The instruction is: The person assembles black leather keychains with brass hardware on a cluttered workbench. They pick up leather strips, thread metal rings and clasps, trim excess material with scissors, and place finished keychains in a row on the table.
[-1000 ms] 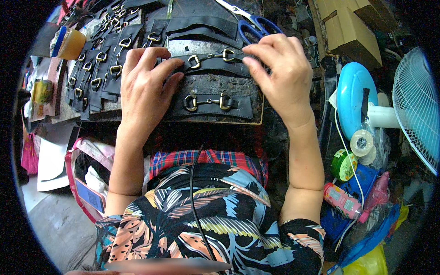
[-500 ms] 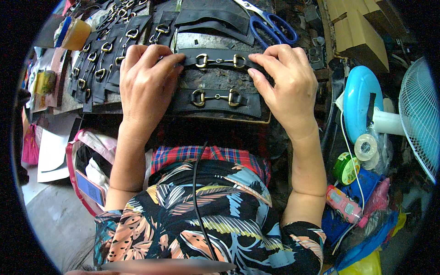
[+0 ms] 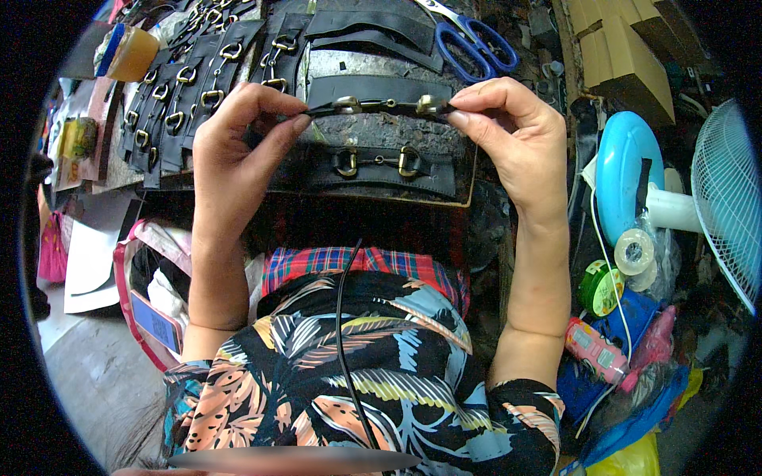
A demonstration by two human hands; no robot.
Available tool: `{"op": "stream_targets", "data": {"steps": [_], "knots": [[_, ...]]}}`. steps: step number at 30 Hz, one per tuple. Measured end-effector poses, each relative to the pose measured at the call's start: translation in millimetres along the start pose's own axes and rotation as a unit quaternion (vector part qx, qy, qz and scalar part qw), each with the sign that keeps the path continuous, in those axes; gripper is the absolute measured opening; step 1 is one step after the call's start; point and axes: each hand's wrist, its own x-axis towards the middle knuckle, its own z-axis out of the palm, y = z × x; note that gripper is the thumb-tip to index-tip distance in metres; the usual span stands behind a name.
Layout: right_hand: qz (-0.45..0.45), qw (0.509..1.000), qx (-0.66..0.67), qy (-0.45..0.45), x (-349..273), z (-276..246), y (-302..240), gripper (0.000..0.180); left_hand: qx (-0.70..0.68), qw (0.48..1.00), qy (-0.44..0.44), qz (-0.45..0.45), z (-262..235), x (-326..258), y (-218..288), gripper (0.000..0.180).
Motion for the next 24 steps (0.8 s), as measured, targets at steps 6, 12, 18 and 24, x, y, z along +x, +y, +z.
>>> {"op": "stream_targets", "data": {"steps": [6,12,18,24], "knots": [[0.041,0.999,-0.01,0.023,-1.8,6.2,7.3,0.015,-0.021,1.0,0.012,-0.011,8.5,-1.2,-3.1,0.037],[0.026,0.992,-0.119,0.024,-0.6,6.1,10.7,0.02,0.083,0.995,0.022,0.058,9.7,-0.5,-6.2,0.037],[-0.08,0.976,-0.195,0.049,-0.1,2.9,14.5,0.022,0.241,0.944,0.075,0.212,2.6,0.3,-6.2,0.027],[-0.154,0.944,-0.29,0.01,-5.8,-3.1,11.7,0.021,0.275,0.92,0.033,0.278,2.0,-11.2,-6.9,0.022]]}}
